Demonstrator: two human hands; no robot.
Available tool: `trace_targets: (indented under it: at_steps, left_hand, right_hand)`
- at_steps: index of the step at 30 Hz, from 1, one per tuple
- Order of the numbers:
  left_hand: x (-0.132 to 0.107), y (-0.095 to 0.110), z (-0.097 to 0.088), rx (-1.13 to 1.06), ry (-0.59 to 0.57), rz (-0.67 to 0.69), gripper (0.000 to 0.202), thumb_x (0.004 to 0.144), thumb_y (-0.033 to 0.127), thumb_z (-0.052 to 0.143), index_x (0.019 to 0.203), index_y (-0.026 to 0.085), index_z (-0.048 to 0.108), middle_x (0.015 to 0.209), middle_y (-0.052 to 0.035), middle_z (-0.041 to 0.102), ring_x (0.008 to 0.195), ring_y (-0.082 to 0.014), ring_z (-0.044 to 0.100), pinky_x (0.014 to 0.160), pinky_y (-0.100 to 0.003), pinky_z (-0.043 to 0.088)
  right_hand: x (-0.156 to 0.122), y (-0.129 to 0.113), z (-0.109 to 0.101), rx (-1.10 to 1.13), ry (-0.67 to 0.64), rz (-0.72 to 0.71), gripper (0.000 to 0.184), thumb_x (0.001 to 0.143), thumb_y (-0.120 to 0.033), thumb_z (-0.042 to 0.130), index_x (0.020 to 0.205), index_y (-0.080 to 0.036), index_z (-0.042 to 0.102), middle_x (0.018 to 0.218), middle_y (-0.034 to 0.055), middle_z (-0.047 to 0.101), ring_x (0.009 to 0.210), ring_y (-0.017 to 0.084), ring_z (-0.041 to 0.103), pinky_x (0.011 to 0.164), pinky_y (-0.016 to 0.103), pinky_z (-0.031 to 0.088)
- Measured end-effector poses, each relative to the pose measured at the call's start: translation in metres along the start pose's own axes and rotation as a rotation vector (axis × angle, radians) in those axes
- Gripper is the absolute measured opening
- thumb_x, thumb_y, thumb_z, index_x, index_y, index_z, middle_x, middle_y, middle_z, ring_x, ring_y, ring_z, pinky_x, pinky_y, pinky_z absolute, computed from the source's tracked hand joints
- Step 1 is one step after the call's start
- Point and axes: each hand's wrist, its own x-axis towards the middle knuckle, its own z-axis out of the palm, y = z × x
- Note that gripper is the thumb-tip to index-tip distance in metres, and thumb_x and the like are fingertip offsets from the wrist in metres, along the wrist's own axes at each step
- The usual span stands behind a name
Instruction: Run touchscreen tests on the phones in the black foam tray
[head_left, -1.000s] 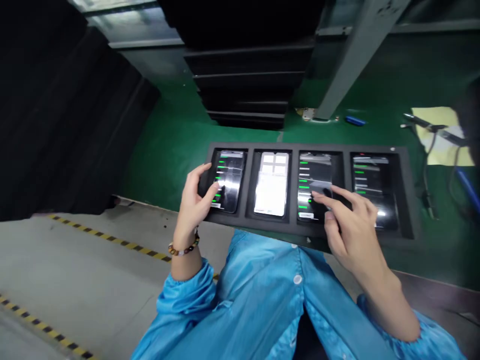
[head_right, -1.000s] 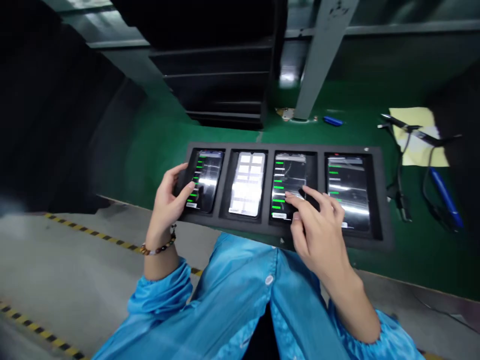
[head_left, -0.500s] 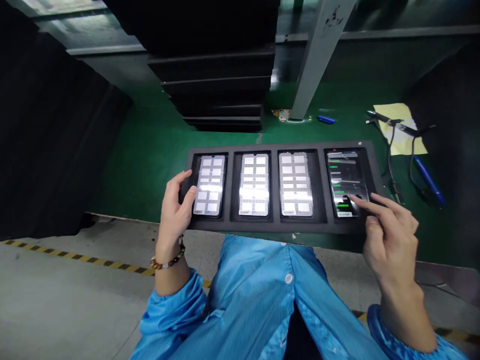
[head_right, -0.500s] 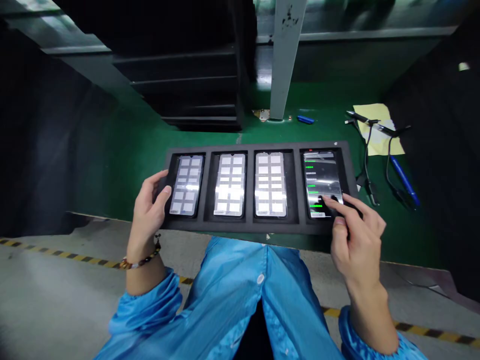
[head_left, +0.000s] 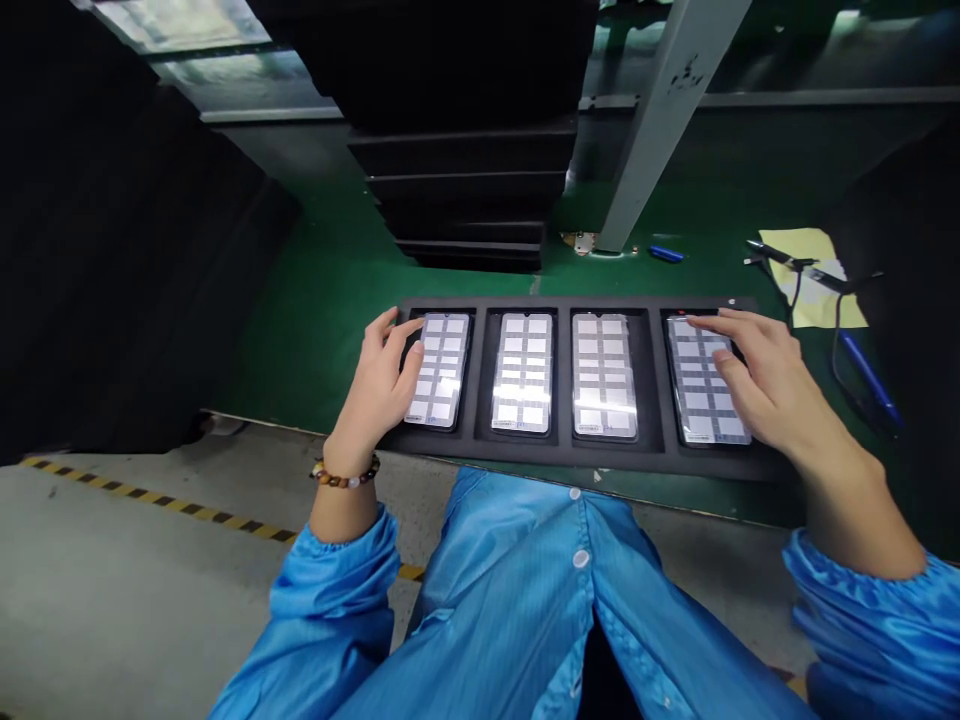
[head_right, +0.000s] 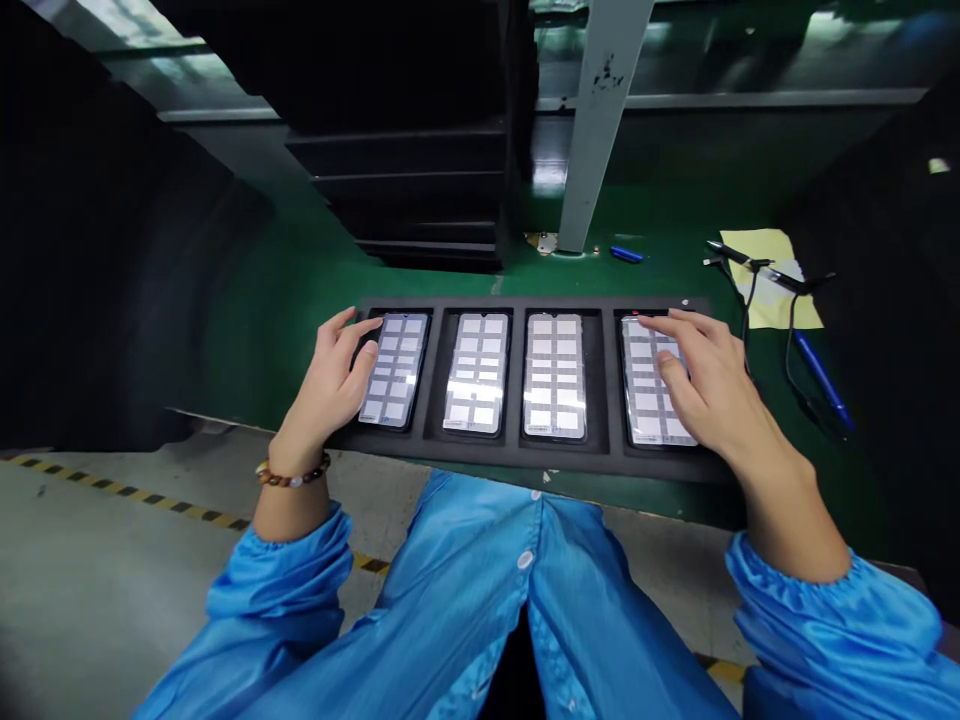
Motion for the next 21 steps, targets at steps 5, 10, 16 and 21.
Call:
trace_targets:
  at_steps: [5,10,16,21]
  left_hand:
    - [0.016,-0.007,0.004,0.055,-0.039,-0.014,0.061,0.114,0.061,0.038,0.158,0.026,0.06,0.175,-0.0205,0.033,0.155,-0.0409,0.051,0.131,-0.069,0.041]
    - [0.016,-0.008,0.007,0.096,-0.024,0.009,0.059,0.115,0.062,0.035,0.154,0.028,0.062,0.173,-0.0187,0.037,0.157,-0.0396,0.048,0.13,-0.068,0.042]
    - [0.007,-0.005,0.01,0.125,0.011,-0.023,0.061,0.116,0.06,0.03,0.157,0.027,0.062,0.17,-0.0201,0.042,0.151,-0.0415,0.052,0.126,-0.069,0.046]
    - [0.004,-0.005,0.011,0.127,0.037,0.0,0.055,0.116,0.056,0.035,0.157,0.03,0.062,0.169,-0.0172,0.045,0.148,-0.0397,0.054,0.124,-0.069,0.048]
  right_hand:
    - [0.016,0.007,0.007,0.0,-0.039,-0.054,0.052,0.115,-0.044,0.039,0.153,-0.02,0.065,0.153,0.0179,0.062,0.156,0.03,0.046,0.125,0.053,0.033]
    - [0.02,0.029,0.022,-0.099,-0.004,-0.066,0.062,0.114,-0.058,0.034,0.151,-0.023,0.068,0.151,0.02,0.063,0.152,0.032,0.05,0.116,0.059,0.037]
    - [0.019,0.046,0.032,-0.094,0.031,-0.1,0.07,0.108,-0.069,0.031,0.148,-0.027,0.07,0.145,0.0206,0.067,0.149,0.037,0.052,0.109,0.065,0.036]
    - [0.018,0.029,0.024,-0.117,0.051,-0.101,0.068,0.108,-0.066,0.032,0.146,-0.027,0.071,0.141,0.0208,0.069,0.147,0.038,0.054,0.107,0.065,0.038]
